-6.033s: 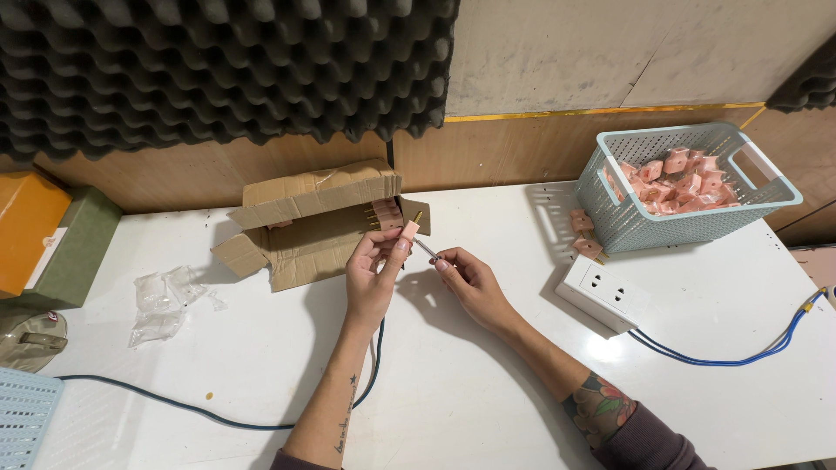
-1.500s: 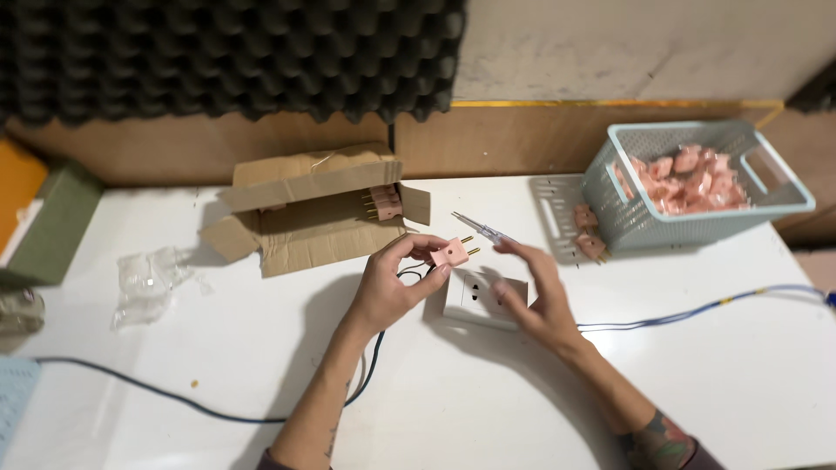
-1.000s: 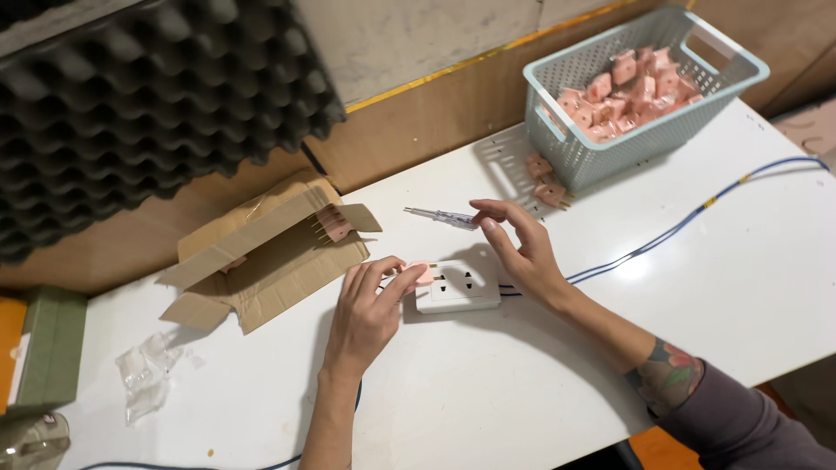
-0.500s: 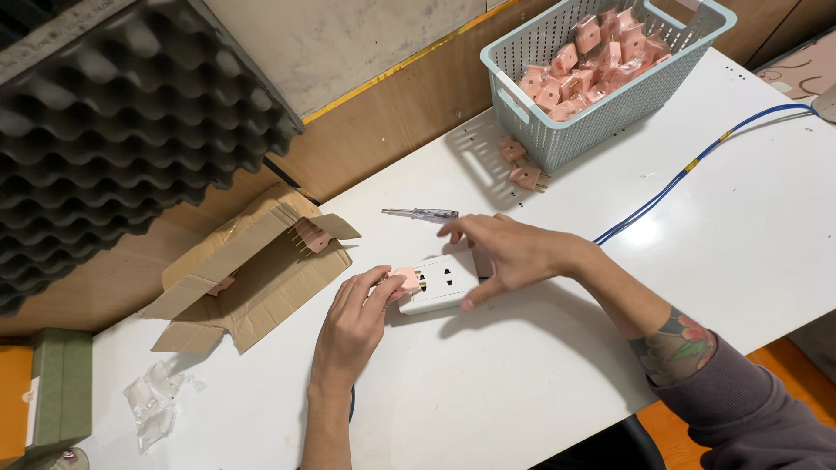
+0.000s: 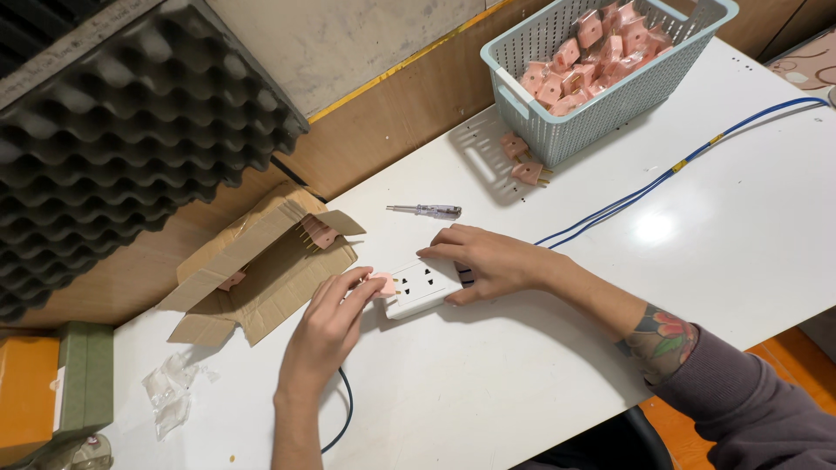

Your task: The person assembles a pink electrical plug by inserting wires and tightening screws with a screwdriver. They then plug the assembled unit into a white power strip on the table.

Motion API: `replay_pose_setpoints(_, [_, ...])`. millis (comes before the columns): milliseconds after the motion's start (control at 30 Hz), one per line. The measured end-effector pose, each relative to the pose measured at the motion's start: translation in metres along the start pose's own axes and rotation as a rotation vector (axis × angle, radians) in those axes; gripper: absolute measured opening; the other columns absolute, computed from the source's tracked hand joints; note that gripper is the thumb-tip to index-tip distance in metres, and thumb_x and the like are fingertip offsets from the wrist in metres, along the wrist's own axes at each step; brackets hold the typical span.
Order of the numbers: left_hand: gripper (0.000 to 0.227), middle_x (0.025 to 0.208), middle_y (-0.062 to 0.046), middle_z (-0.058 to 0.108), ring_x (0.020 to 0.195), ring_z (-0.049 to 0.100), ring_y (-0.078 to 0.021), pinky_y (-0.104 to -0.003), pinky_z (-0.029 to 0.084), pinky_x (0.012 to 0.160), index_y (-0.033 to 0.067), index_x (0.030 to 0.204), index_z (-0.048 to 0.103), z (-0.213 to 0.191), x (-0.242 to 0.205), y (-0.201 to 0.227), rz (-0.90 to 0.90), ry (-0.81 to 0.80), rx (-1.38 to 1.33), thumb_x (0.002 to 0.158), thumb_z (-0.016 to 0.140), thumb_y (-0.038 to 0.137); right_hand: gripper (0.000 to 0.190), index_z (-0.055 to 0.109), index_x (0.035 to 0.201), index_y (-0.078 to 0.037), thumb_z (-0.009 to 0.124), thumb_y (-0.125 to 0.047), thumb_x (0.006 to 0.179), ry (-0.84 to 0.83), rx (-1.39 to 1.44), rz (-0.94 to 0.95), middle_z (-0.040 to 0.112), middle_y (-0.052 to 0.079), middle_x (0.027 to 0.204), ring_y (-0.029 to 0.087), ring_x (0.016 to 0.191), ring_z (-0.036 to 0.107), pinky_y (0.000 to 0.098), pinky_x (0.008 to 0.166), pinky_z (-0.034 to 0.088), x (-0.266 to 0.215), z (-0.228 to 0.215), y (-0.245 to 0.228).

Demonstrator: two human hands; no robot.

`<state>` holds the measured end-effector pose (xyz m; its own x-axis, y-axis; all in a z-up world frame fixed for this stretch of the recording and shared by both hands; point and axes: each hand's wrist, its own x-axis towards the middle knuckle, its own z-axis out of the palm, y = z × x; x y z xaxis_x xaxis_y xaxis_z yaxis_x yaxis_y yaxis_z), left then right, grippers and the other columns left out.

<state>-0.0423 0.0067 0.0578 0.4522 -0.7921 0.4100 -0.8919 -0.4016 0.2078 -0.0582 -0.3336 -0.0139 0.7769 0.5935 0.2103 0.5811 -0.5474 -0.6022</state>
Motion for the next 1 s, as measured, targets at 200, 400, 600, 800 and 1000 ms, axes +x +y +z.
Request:
replay_pose_setpoints(200, [0.018,0.114,-0.003,0.078,0.100,0.082,-0.0197,-0.040,0.064,0.100,0.0159,0.130,0.073,-0.035,0.022,0.018,-0.125,-0.142,-0.049,0.112,0.069,0.013,0.079,0.056,0.160,-0.011,0.085,-0.044,0.094,-0.047,-0.052,0.069,0.069,0.012,0.139,0.029,0.126,0.067,0.0471,0.114,0.051,0.005,0.000,-0.024])
replay_pose_setpoints(400, [0.033,0.106,-0.008,0.083,0.098,0.083,-0.0248,-0.046,0.067,0.095,0.0146,0.142,0.065,-0.044,0.036,0.026,-0.234,-0.249,-0.116,0.110,0.074,0.016,0.079,0.055,0.162,-0.013,0.083,-0.046,0.095,-0.048,-0.058,0.080,0.068,0.011,0.141,0.028,0.126,0.065,0.0468,0.114,0.050,0.006,0.003,-0.023])
replay_pose_setpoints(600, [0.010,0.111,-0.004,0.085,0.101,0.084,-0.0232,-0.041,0.068,0.094,0.0147,0.120,0.077,-0.037,0.042,0.023,-0.187,-0.284,-0.183,0.110,0.073,0.016,0.077,0.054,0.162,-0.015,0.081,-0.047,0.097,-0.073,-0.085,0.077,0.066,0.010,0.143,0.028,0.130,0.063,0.0466,0.114,0.049,0.005,0.003,-0.023])
replay_pose_setpoints(800, [0.014,0.121,-0.009,0.088,0.106,0.084,-0.0258,-0.041,0.068,0.095,0.0138,0.121,0.084,-0.020,0.041,0.016,-0.152,-0.280,-0.168,0.111,0.074,0.015,0.077,0.054,0.162,-0.015,0.080,-0.048,0.097,-0.071,-0.086,0.081,0.065,0.011,0.144,0.028,0.129,0.063,0.0469,0.114,0.050,0.005,0.003,-0.023])
replay_pose_setpoints(1000, [0.022,0.130,-0.009,0.087,0.114,0.085,-0.0229,-0.035,0.069,0.097,0.0133,0.131,0.085,-0.014,0.039,0.015,-0.105,-0.201,-0.135,0.112,0.074,0.020,0.077,0.054,0.163,-0.017,0.079,-0.049,0.098,-0.077,-0.115,0.080,0.063,0.010,0.144,0.028,0.126,0.063,0.0455,0.113,0.050,0.005,0.008,-0.019])
